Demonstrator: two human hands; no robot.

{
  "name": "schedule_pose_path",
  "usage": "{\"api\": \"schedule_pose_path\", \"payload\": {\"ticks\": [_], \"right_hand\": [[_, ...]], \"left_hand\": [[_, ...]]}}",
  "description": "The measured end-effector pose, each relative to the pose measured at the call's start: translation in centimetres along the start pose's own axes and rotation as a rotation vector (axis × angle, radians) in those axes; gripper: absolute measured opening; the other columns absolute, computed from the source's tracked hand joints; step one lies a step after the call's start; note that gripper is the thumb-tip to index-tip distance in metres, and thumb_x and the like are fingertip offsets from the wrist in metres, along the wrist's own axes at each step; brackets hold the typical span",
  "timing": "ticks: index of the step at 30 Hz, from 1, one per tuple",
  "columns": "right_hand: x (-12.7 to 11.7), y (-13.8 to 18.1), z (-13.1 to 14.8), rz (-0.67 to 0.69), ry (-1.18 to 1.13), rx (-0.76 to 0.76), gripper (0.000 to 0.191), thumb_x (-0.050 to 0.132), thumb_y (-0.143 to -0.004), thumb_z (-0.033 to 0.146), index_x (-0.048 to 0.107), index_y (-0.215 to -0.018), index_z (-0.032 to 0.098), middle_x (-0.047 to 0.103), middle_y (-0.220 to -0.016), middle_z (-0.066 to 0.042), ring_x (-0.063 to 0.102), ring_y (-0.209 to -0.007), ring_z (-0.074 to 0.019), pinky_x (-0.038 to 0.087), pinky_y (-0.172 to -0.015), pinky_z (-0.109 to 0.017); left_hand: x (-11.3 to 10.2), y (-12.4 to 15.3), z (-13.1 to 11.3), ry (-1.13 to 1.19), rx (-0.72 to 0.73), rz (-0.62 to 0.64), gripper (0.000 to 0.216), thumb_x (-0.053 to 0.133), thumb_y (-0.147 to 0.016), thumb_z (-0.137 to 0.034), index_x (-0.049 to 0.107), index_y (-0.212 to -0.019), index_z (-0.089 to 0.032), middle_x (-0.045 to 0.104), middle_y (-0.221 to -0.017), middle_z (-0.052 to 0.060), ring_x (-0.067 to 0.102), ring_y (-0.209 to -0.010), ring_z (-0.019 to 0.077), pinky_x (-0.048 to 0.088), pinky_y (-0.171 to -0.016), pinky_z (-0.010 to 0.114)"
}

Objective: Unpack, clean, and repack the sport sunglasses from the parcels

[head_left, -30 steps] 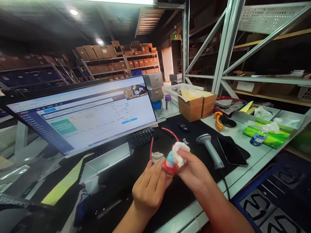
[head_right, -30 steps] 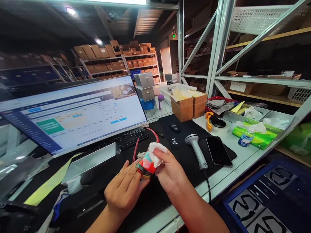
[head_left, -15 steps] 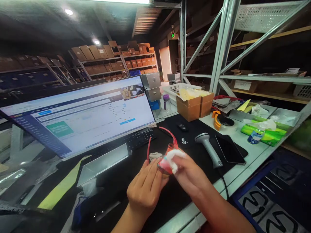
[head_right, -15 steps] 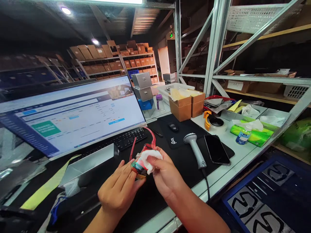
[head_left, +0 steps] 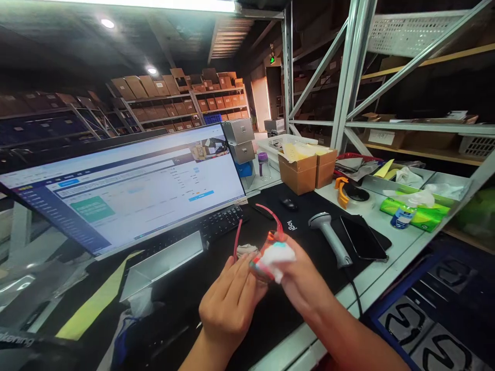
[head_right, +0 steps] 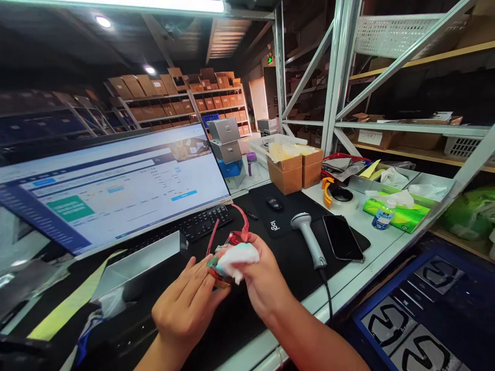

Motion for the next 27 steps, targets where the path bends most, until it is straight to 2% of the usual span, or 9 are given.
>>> {"api": "schedule_pose_path", "payload": {"ticks": [2, 4, 7, 10, 12, 16, 19, 22, 27], "right_hand": [[0.1, -0.8, 0.9, -0.027, -0.097, 0.064, 0.037, 0.088, -0.054, 0.016, 0.069, -0.086, 0.019, 0.073, -0.077, 0.001, 0.066, -0.071, -0.0146, 0.054, -0.069, -0.025], [0.2, -1.3, 1.2, -0.057, -0.145, 0.080, 0.031, 0.089, -0.056, 0.020, 0.068, -0.080, 0.019, 0.071, -0.073, 0.002, 0.064, -0.067, -0.0130, 0.054, -0.066, -0.024], [0.1, -1.0, 0.2, -0.057, -0.123, 0.021, 0.046, 0.090, -0.050, 0.013, 0.066, -0.088, 0.020, 0.073, -0.078, 0.002, 0.065, -0.069, -0.0138, 0.054, -0.066, -0.024], [0.1, 0.1, -1.4, -0.012, -0.006, -0.071, 0.065, 0.088, -0.043, 0.003, 0.063, -0.100, 0.023, 0.075, -0.089, 0.001, 0.069, -0.079, -0.0168, 0.055, -0.072, -0.026], [0.1, 0.6, -1.8, 0.015, 0.053, -0.078, 0.067, 0.088, -0.043, 0.001, 0.063, -0.101, 0.022, 0.075, -0.092, 0.000, 0.069, -0.081, -0.0169, 0.055, -0.073, -0.025], [0.5, -0.2, -0.2, 0.009, -0.039, 0.033, 0.048, 0.090, -0.050, 0.013, 0.069, -0.092, 0.020, 0.074, -0.079, 0.001, 0.067, -0.072, -0.0157, 0.054, -0.068, -0.025], [0.6, -1.1, 1.2, -0.036, -0.102, 0.045, 0.032, 0.089, -0.057, 0.020, 0.070, -0.083, 0.019, 0.074, -0.079, 0.000, 0.066, -0.071, -0.0149, 0.054, -0.070, -0.027], [0.6, -0.9, 1.1, -0.038, -0.091, -0.019, 0.041, 0.090, -0.054, 0.015, 0.067, -0.087, 0.021, 0.074, -0.082, 0.000, 0.067, -0.074, -0.0154, 0.054, -0.072, -0.026], [-0.3, 1.0, -1.4, -0.046, 0.043, -0.156, 0.053, 0.086, -0.053, 0.008, 0.059, -0.096, 0.023, 0.074, -0.086, 0.000, 0.069, -0.074, -0.0181, 0.055, -0.065, -0.027]], "left_hand": [[0.0, 0.0, -0.3, -0.006, 0.028, -0.014, 0.016, 0.071, -0.090, -0.022, 0.068, -0.089, -0.006, 0.077, -0.093, 0.018, 0.075, -0.099, 0.0281, 0.057, -0.099, 0.042], [0.1, 0.0, -0.3, -0.019, 0.049, -0.008, 0.017, 0.070, -0.090, -0.023, 0.068, -0.087, -0.007, 0.077, -0.093, 0.018, 0.075, -0.099, 0.0283, 0.057, -0.099, 0.042], [0.1, 0.3, 0.1, -0.016, 0.036, -0.004, 0.019, 0.070, -0.091, -0.024, 0.067, -0.085, -0.005, 0.077, -0.089, 0.019, 0.076, -0.095, 0.0290, 0.058, -0.096, 0.044], [0.1, 0.5, 0.6, 0.019, -0.025, 0.013, 0.021, 0.070, -0.091, -0.024, 0.068, -0.089, -0.004, 0.077, -0.092, 0.020, 0.076, -0.092, 0.0285, 0.059, -0.095, 0.045], [0.1, 0.5, 0.7, 0.034, -0.045, 0.020, 0.022, 0.069, -0.092, -0.026, 0.068, -0.094, -0.004, 0.077, -0.093, 0.019, 0.076, -0.091, 0.0276, 0.059, -0.094, 0.044], [-0.1, 0.3, 0.4, 0.027, -0.012, -0.007, 0.017, 0.071, -0.090, -0.024, 0.067, -0.089, -0.007, 0.078, -0.087, 0.016, 0.076, -0.090, 0.0265, 0.060, -0.093, 0.042], [-0.1, 0.1, 0.3, 0.036, -0.007, -0.011, 0.017, 0.070, -0.090, -0.024, 0.067, -0.089, -0.008, 0.077, -0.085, 0.016, 0.076, -0.092, 0.0277, 0.060, -0.093, 0.043], [0.0, 0.1, 0.6, 0.049, -0.049, 0.002, 0.019, 0.068, -0.092, -0.025, 0.067, -0.090, -0.007, 0.077, -0.086, 0.016, 0.076, -0.091, 0.0271, 0.059, -0.095, 0.043], [0.2, 0.5, 1.0, 0.118, -0.102, 0.039, 0.019, 0.066, -0.093, -0.026, 0.067, -0.095, -0.007, 0.077, -0.096, 0.016, 0.075, -0.097, 0.0256, 0.057, -0.099, 0.041]]}}
Point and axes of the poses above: each hand's wrist, its own y-axis away from the middle knuckle, its own x-axis out of the palm, z = x × y, the point moved 3 cm from there along -y, towards the middle knuckle
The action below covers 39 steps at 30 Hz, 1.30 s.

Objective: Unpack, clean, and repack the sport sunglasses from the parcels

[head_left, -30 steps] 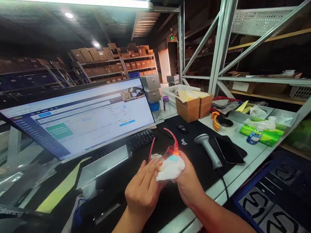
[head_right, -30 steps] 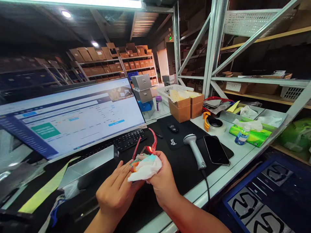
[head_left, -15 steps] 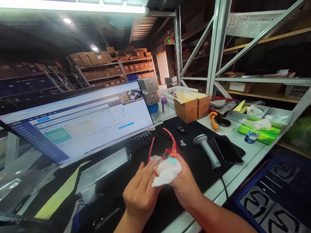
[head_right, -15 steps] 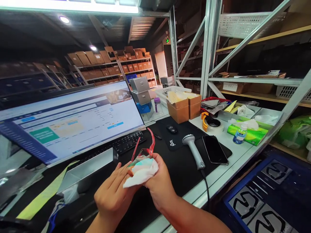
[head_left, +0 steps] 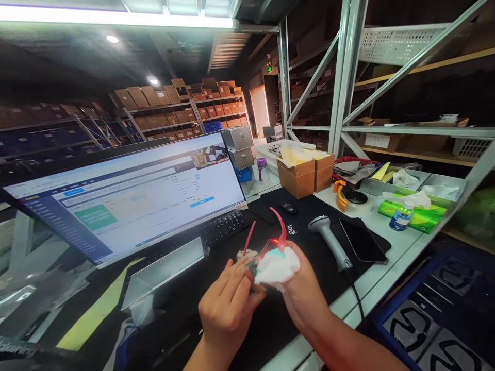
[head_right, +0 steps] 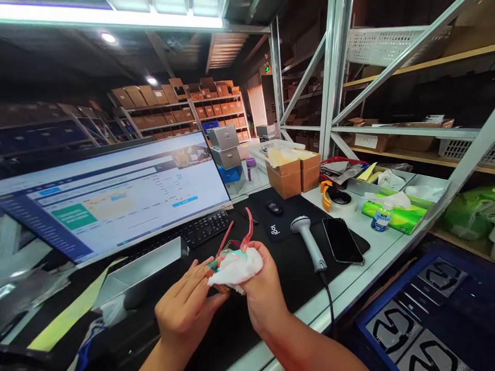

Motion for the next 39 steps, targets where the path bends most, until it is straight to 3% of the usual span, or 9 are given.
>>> {"api": "schedule_pose_path", "payload": {"ticks": [4, 8, 11, 18, 22, 26, 31, 35, 39], "right_hand": [[-0.6, 0.7, -0.5, -0.013, 0.109, 0.012, 0.058, 0.085, -0.050, 0.005, 0.058, -0.098, 0.022, 0.073, -0.081, 0.001, 0.066, -0.069, -0.0154, 0.052, -0.061, -0.023], [-0.5, -0.8, 2.2, -0.080, 0.021, 0.030, 0.060, 0.085, -0.048, 0.009, 0.056, -0.100, 0.022, 0.071, -0.077, 0.003, 0.065, -0.067, -0.0141, 0.052, -0.062, -0.022], [-0.2, -1.8, 3.8, -0.079, -0.004, 0.026, 0.052, 0.086, -0.049, 0.012, 0.053, -0.087, 0.021, 0.067, -0.069, 0.005, 0.062, -0.064, -0.0121, 0.050, -0.061, -0.021], [0.0, 0.1, 1.2, 0.025, 0.177, -0.044, 0.048, 0.084, -0.051, 0.010, 0.040, -0.068, 0.022, 0.055, -0.057, 0.009, 0.041, -0.048, -0.0056, 0.033, -0.045, -0.015], [-0.6, -0.8, 2.2, -0.054, 0.096, 0.038, 0.053, 0.086, -0.046, 0.012, 0.039, -0.067, 0.022, 0.056, -0.058, 0.008, 0.045, -0.051, -0.0065, 0.040, -0.050, -0.017], [-0.6, -1.7, 3.6, -0.060, 0.045, 0.072, 0.053, 0.088, -0.044, 0.014, 0.040, -0.067, 0.021, 0.058, -0.060, 0.007, 0.052, -0.056, -0.0092, 0.044, -0.055, -0.018], [-0.8, 0.1, 1.0, -0.032, 0.139, -0.054, 0.043, 0.080, -0.053, 0.011, 0.039, -0.062, 0.021, 0.052, -0.056, 0.008, 0.043, -0.050, -0.0064, 0.036, -0.046, -0.016], [-0.8, 1.4, -0.8, -0.036, 0.227, -0.147, 0.047, 0.078, -0.048, 0.007, 0.033, -0.055, 0.021, 0.047, -0.052, 0.009, 0.038, -0.046, -0.0050, 0.029, -0.041, -0.015], [-0.7, 0.7, 0.4, -0.017, 0.174, -0.055, 0.048, 0.082, -0.047, 0.008, 0.036, -0.057, 0.021, 0.047, -0.051, 0.009, 0.039, -0.045, -0.0054, 0.033, -0.042, -0.016]], "left_hand": [[-0.1, -0.1, -0.2, 0.029, -0.032, -0.010, 0.025, 0.063, -0.095, -0.034, 0.067, -0.094, -0.010, 0.076, -0.091, 0.014, 0.075, -0.096, 0.0248, 0.057, -0.099, 0.042], [-0.3, -0.4, -0.3, 0.028, 0.016, -0.041, 0.014, 0.071, -0.089, -0.024, 0.065, -0.087, -0.012, 0.077, -0.089, 0.012, 0.075, -0.092, 0.0233, 0.057, -0.099, 0.042], [-0.4, -0.5, -0.1, 0.016, 0.070, -0.067, 0.016, 0.072, -0.089, -0.024, 0.065, -0.086, -0.010, 0.077, -0.092, 0.015, 0.075, -0.096, 0.0260, 0.058, -0.098, 0.044], [-0.3, -0.3, 0.3, 0.012, 0.037, -0.029, 0.019, 0.072, -0.090, -0.026, 0.067, -0.090, -0.007, 0.077, -0.090, 0.015, 0.075, -0.095, 0.0258, 0.057, -0.098, 0.043], [-0.2, -0.1, 0.4, 0.083, 0.071, -0.017, 0.019, 0.075, -0.086, -0.024, 0.066, -0.087, -0.008, 0.077, -0.087, 0.014, 0.075, -0.096, 0.0250, 0.054, -0.103, 0.042], [-0.4, -0.4, 0.9, 0.131, 0.084, 0.013, 0.026, 0.069, -0.091, -0.034, 0.065, -0.087, -0.009, 0.077, -0.087, 0.013, 0.074, -0.100, 0.0252, 0.052, -0.107, 0.042], [-0.6, -0.8, 1.1, 0.111, 0.063, 0.035, 0.026, 0.062, -0.096, -0.035, 0.066, -0.091, -0.010, 0.077, -0.091, 0.013, 0.074, -0.102, 0.0236, 0.051, -0.108, 0.041], [-0.6, -0.8, 0.7, 0.106, 0.055, 0.017, 0.017, 0.059, -0.097, -0.023, 0.066, -0.090, -0.009, 0.077, -0.092, 0.014, 0.074, -0.102, 0.0236, 0.052, -0.107, 0.040], [-0.7, -1.0, 0.5, 0.098, 0.040, -0.001, 0.010, 0.065, -0.093, -0.020, 0.065, -0.090, -0.010, 0.078, -0.090, 0.012, 0.075, -0.098, 0.0227, 0.052, -0.107, 0.038]]}}
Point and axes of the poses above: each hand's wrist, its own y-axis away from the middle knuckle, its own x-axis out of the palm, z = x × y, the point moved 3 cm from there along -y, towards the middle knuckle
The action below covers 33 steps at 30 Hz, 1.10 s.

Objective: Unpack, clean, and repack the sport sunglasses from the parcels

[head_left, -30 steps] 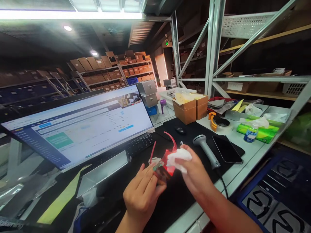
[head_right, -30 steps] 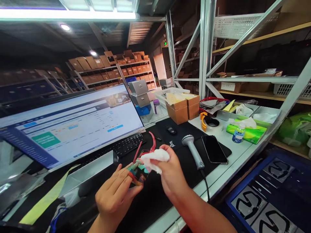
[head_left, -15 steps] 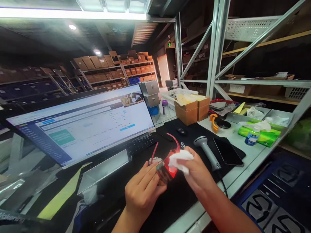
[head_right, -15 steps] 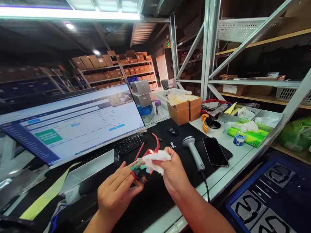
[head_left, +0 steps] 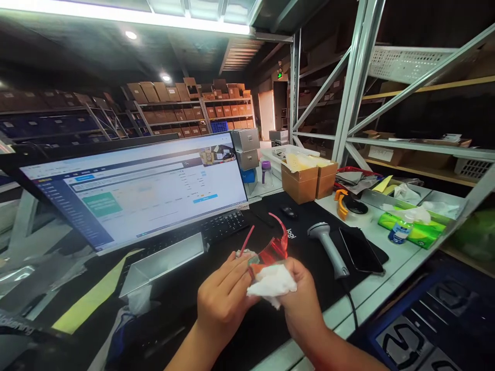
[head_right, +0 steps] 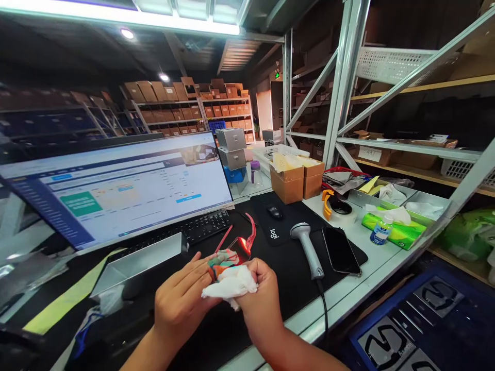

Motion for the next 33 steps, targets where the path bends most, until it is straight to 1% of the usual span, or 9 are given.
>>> {"api": "schedule_pose_path", "payload": {"ticks": [6, 9, 12, 16, 19, 21, 27, 31, 33], "right_hand": [[-0.4, -2.0, 3.2, -0.049, -0.108, 0.157, 0.051, 0.089, -0.043, 0.015, 0.044, -0.064, 0.021, 0.061, -0.061, 0.005, 0.056, -0.058, -0.0104, 0.047, -0.057, -0.019], [-0.8, -2.1, 3.1, -0.001, -0.066, 0.178, 0.049, 0.090, -0.044, 0.017, 0.046, -0.065, 0.020, 0.060, -0.061, 0.005, 0.053, -0.057, -0.0095, 0.046, -0.056, -0.020], [-2.6, -2.1, 3.4, 0.087, 0.077, 0.165, 0.051, 0.089, -0.043, 0.016, 0.042, -0.061, 0.021, 0.055, -0.057, 0.006, 0.048, -0.051, -0.0088, 0.040, -0.049, -0.020], [-6.1, -2.8, 6.8, 0.045, 0.288, -0.069, 0.052, 0.088, -0.050, 0.013, 0.037, -0.057, 0.021, 0.052, -0.052, 0.007, 0.045, -0.046, -0.0082, 0.033, -0.043, -0.019], [-6.6, -3.1, 10.1, 0.004, 0.419, -0.260, 0.048, 0.088, -0.053, 0.011, 0.042, -0.059, 0.021, 0.060, -0.061, 0.005, 0.047, -0.050, -0.0082, 0.034, -0.044, -0.018], [-5.5, -3.3, 11.2, 0.094, 0.513, -0.245, 0.045, 0.088, -0.055, 0.011, 0.044, -0.061, 0.021, 0.061, -0.066, 0.005, 0.048, -0.054, -0.0088, 0.036, -0.047, -0.019], [-1.1, -3.2, 9.5, 0.571, 0.738, 0.139, 0.045, 0.083, -0.065, 0.017, 0.039, -0.067, 0.021, 0.056, -0.066, 0.006, 0.044, -0.058, -0.0084, 0.030, -0.051, -0.020], [-0.3, -2.7, 8.0, 0.730, 0.795, 0.288, 0.044, 0.079, -0.066, 0.015, 0.036, -0.067, 0.022, 0.039, -0.059, 0.009, 0.027, -0.054, -0.0059, 0.020, -0.048, -0.019], [-0.3, -2.5, 7.7, 0.714, 0.781, 0.292, 0.046, 0.079, -0.066, 0.016, 0.034, -0.065, 0.022, 0.037, -0.059, 0.009, 0.025, -0.055, -0.0060, 0.019, -0.048, -0.019]], "left_hand": [[-0.4, -0.6, 0.4, 0.098, 0.035, 0.056, 0.019, 0.062, -0.096, -0.032, 0.065, -0.094, -0.013, 0.078, -0.097, 0.010, 0.074, -0.101, 0.0228, 0.054, -0.106, 0.040], [-0.8, -0.8, 1.0, 0.111, 0.031, 0.105, 0.008, 0.064, -0.091, -0.018, 0.066, -0.098, -0.013, 0.078, -0.098, 0.008, 0.074, -0.100, 0.0222, 0.056, -0.104, 0.041], [-1.6, -0.9, 2.1, 0.185, -0.026, 0.164, 0.016, 0.063, -0.084, -0.007, 0.066, -0.097, -0.015, 0.078, -0.097, 0.006, 0.074, -0.101, 0.0207, 0.055, -0.105, 0.041], [-2.9, -0.9, 3.6, 0.316, -0.134, 0.244, 0.023, 0.063, -0.079, -0.002, 0.067, -0.094, -0.018, 0.077, -0.104, 0.003, 0.070, -0.110, 0.0184, 0.048, -0.113, 0.040], [-3.3, -0.9, 3.9, 0.379, -0.125, 0.309, 0.026, 0.066, -0.078, -0.004, 0.068, -0.100, -0.018, 0.076, -0.112, 0.005, 0.067, -0.117, 0.0201, 0.039, -0.120, 0.045], [-3.3, -1.0, 3.7, 0.412, -0.104, 0.340, 0.027, 0.067, -0.078, -0.006, 0.069, -0.101, -0.018, 0.075, -0.113, 0.005, 0.064, -0.122, 0.0212, 0.034, -0.122, 0.046], [-2.5, -1.0, 2.6, 0.394, -0.036, 0.394, 0.017, 0.065, -0.079, -0.007, 0.069, -0.089, -0.020, 0.077, -0.111, 0.001, 0.060, -0.128, 0.0229, 0.028, -0.124, 0.049], [-2.4, -0.9, 2.3, 0.384, -0.017, 0.497, 0.019, 0.065, -0.079, -0.008, 0.071, -0.090, -0.023, 0.075, -0.120, 0.001, 0.057, -0.132, 0.0239, 0.027, -0.123, 0.053], [-2.6, -0.9, 2.3, 0.351, -0.021, 0.515, 0.021, 0.068, -0.079, -0.009, 0.071, -0.095, -0.023, 0.070, -0.129, 0.003, 0.053, -0.135, 0.0250, 0.025, -0.124, 0.054]]}}
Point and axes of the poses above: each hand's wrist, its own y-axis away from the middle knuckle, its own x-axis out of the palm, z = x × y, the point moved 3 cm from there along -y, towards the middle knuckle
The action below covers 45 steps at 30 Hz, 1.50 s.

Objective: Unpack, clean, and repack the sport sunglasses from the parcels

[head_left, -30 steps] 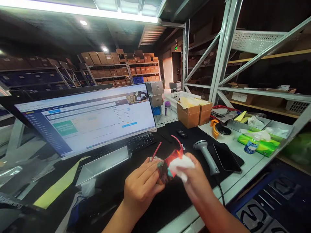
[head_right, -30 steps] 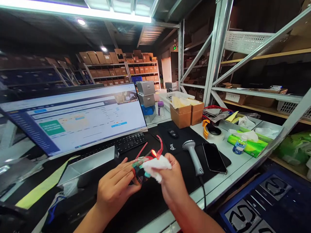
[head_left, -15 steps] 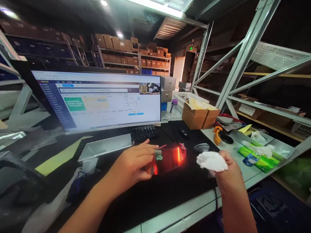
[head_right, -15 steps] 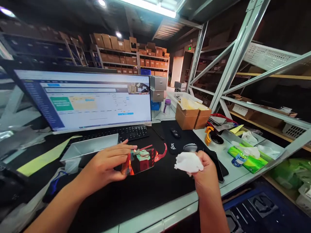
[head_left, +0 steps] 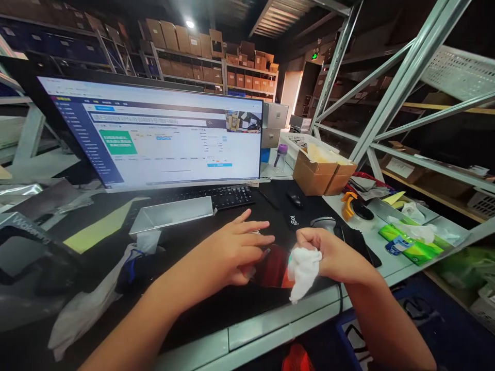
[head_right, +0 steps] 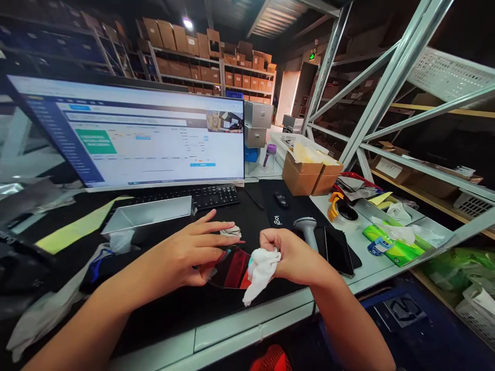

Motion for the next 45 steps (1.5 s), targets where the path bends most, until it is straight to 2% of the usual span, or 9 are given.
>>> {"api": "schedule_pose_path", "payload": {"ticks": [3, 7, 11, 13, 16, 20, 31, 40, 45], "right_hand": [[0.1, 0.2, -0.3, -0.158, -0.145, -0.068, 0.052, 0.082, -0.065, 0.018, 0.031, -0.064, 0.023, 0.041, -0.058, 0.008, 0.030, -0.053, -0.0065, 0.026, -0.048, -0.019], [0.8, 0.1, -1.2, -0.407, -0.360, -0.215, 0.054, 0.086, -0.064, 0.017, 0.033, -0.064, 0.022, 0.050, -0.055, 0.007, 0.040, -0.049, -0.0075, 0.031, -0.046, -0.019], [2.3, -0.8, -1.4, -0.624, -0.568, -0.394, 0.054, 0.088, -0.061, 0.012, 0.035, -0.066, 0.022, 0.060, -0.060, 0.006, 0.055, -0.058, -0.0116, 0.046, -0.058, -0.023], [3.3, -1.3, -1.3, -0.648, -0.640, -0.437, 0.050, 0.087, -0.063, 0.015, 0.038, -0.068, 0.023, 0.066, -0.068, 0.004, 0.062, -0.068, -0.0152, 0.050, -0.068, -0.027], [4.8, -2.1, -1.6, -0.613, -0.716, -0.427, 0.049, 0.087, -0.062, 0.017, 0.038, -0.068, 0.023, 0.065, -0.071, 0.003, 0.060, -0.068, -0.0151, 0.049, -0.066, -0.027], [5.9, -2.4, -2.3, -0.603, -0.730, -0.410, 0.056, 0.086, -0.056, 0.010, 0.032, -0.064, 0.022, 0.046, -0.058, 0.009, 0.038, -0.054, -0.0078, 0.035, -0.051, -0.019], [4.6, -1.1, -2.4, -0.654, -0.420, -0.379, 0.052, 0.080, -0.053, 0.008, 0.030, -0.055, 0.022, 0.041, -0.051, 0.009, 0.031, -0.050, -0.0061, 0.027, -0.045, -0.019], [3.3, -0.6, -3.2, -0.617, -0.477, -0.238, 0.053, 0.078, -0.047, 0.007, 0.028, -0.052, 0.023, 0.038, -0.049, 0.010, 0.030, -0.044, -0.0049, 0.025, -0.037, -0.017], [1.9, -0.5, -3.0, -0.540, -0.681, -0.197, 0.049, 0.078, -0.049, 0.009, 0.031, -0.058, 0.023, 0.041, -0.048, 0.010, 0.033, -0.042, -0.0058, 0.028, -0.038, -0.017]], "left_hand": [[-0.9, 0.1, -0.1, -0.130, -0.088, -0.083, 0.047, 0.076, -0.078, -0.012, 0.065, -0.122, -0.022, 0.055, -0.148, 0.009, 0.044, -0.143, 0.0289, 0.021, -0.123, 0.060], [-2.3, 0.3, -0.8, -0.307, -0.307, -0.341, 0.088, 0.083, -0.076, -0.025, 0.037, -0.150, -0.016, 0.038, -0.158, 0.021, 0.036, -0.146, 0.0360, 0.025, -0.120, 0.063], [-1.6, 0.4, -2.3, -0.331, -0.453, -0.664, 0.041, 0.070, -0.089, -0.027, 0.057, -0.126, -0.016, 0.065, -0.122, 0.014, 0.061, -0.115, 0.0285, 0.049, -0.103, 0.048], [0.1, -0.1, -2.8, -0.241, -0.449, -0.611, 0.020, 0.062, -0.093, -0.023, 0.063, -0.113, -0.018, 0.068, -0.106, 0.009, 0.065, -0.099, 0.0234, 0.055, -0.090, 0.039], [2.8, -0.8, -3.2, -0.045, -0.412, -0.442, 0.022, 0.052, -0.097, -0.018, 0.064, -0.116, -0.019, 0.069, -0.113, 0.010, 0.065, -0.103, 0.0229, 0.056, -0.090, 0.038], [4.5, -0.7, -3.2, 0.097, -0.313, -0.488, 0.030, 0.047, -0.098, -0.014, 0.061, -0.124, -0.020, 0.070, -0.119, 0.012, 0.066, -0.110, 0.0232, 0.055, -0.093, 0.039], [5.0, -1.1, -2.2, 0.267, -0.164, -0.417, 0.032, 0.036, -0.105, -0.031, 0.065, -0.110, -0.020, 0.073, -0.100, 0.010, 0.069, -0.087, 0.0188, 0.055, -0.079, 0.030], [6.0, -1.0, -1.8, 0.252, -0.184, -0.268, 0.042, 0.030, -0.105, -0.036, 0.069, -0.100, -0.021, 0.071, -0.084, 0.009, 0.067, -0.078, 0.0216, 0.054, -0.073, 0.033], [5.4, -1.4, -1.8, 0.303, -0.128, -0.178, 0.040, 0.032, -0.106, -0.036, 0.065, -0.089, -0.020, 0.068, -0.080, 0.007, 0.064, -0.077, 0.0196, 0.053, -0.072, 0.030]]}}
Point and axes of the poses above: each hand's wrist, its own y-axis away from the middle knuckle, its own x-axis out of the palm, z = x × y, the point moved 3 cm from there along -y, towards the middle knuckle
